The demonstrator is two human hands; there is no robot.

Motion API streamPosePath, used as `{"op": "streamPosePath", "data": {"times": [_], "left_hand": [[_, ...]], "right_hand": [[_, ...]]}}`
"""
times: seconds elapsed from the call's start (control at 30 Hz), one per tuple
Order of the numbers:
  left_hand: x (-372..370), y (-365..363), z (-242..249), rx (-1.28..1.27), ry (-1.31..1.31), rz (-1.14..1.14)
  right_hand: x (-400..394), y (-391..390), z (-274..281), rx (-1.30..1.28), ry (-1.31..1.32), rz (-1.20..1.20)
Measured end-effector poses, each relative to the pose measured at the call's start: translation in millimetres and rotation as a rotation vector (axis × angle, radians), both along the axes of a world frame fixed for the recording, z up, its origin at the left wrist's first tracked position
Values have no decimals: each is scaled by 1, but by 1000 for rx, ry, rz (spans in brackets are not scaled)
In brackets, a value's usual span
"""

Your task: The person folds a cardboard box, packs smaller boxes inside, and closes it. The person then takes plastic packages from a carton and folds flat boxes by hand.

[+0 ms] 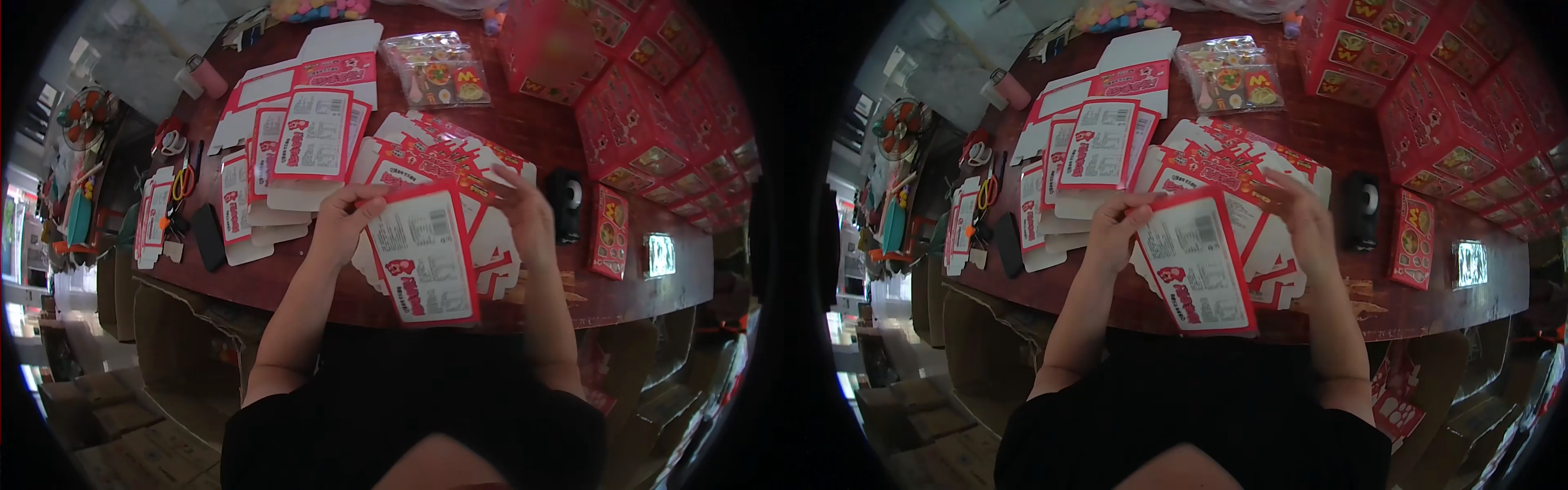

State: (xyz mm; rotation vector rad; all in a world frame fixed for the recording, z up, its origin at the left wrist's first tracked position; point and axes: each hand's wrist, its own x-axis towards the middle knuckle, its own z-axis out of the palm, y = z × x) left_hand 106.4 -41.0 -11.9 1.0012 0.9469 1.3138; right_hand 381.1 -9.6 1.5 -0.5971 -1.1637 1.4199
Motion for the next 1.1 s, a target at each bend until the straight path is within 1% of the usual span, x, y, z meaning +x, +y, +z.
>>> {"op": "streamPosePath", "data": {"times": [0.03,0.07,0.1,0.13,0.17,0.23,0.27,0.33,0.37,0.4,0.43,0.47,0.5,0.53,0.57,0.6,0.63,0.67,0.7,0.73,0.77,0.8,0.83,0.9,0.93,1.0,1.03,1.07,1.1], "left_hand": [[-6,1,2,-17,-218,102],[-11,4,1,50,-387,168],[-12,4,9,41,-505,242],[-9,3,16,37,-623,315],[-6,3,17,9,-653,317],[12,-1,16,-86,-728,347],[23,-6,13,-112,-618,340],[31,-14,10,-16,-14,85],[28,-14,10,71,155,101],[24,-13,10,157,324,113],[21,-12,10,242,491,121],[21,-11,11,229,451,50],[21,-10,12,213,411,-19],[20,-9,12,193,373,-88],[21,-13,27,47,372,-267],[23,-15,34,-98,367,-449],[37,-20,25,-51,433,-208],[42,-24,20,-52,428,-139],[46,-29,17,-53,423,-72],[49,-31,11,-50,420,-7],[52,-31,8,-32,405,-18],[54,-32,7,-5,334,-7],[55,-33,8,19,263,7],[50,-30,1,94,273,-44],[48,-28,-3,132,277,-69],[39,-24,-9,73,234,-129],[35,-22,-16,49,207,-122],[32,-19,-31,155,286,-43],[30,-14,-42,263,364,36]], "right_hand": [[13,3,-10,-28,-30,-133],[27,6,-21,-58,-61,-262],[30,5,-27,-35,-269,-265],[30,-6,-29,68,-526,-175],[29,-19,-28,181,-778,-86],[6,-39,-30,168,-410,47],[5,-38,-39,62,-148,36],[4,-38,-57,-85,417,5],[2,-38,-42,-256,519,-167],[7,-31,-32,-243,398,-238],[14,-29,-29,-281,254,-195],[18,-28,-26,-316,108,-153],[18,-29,-21,-327,53,12],[14,-32,-17,-337,13,109],[6,-36,-14,-346,-29,203],[-4,-41,-9,-389,-63,193],[-13,-42,-8,-396,-40,124],[-21,-42,-8,-402,-15,51],[-30,-42,-8,-245,-174,-94],[-39,-41,-4,-138,-209,-186],[-46,-41,-1,-32,-244,-277],[-48,-41,-3,3,-252,-292],[-44,-40,-7,-24,-288,-236],[-36,-40,-16,-85,-356,-113],[-36,-39,-18,-190,-223,-39],[-27,-32,-23,-133,-365,32],[-22,-28,-28,-102,-436,68],[-20,-22,-43,114,-570,-45],[-25,-25,-39,55,-455,-80]]}}
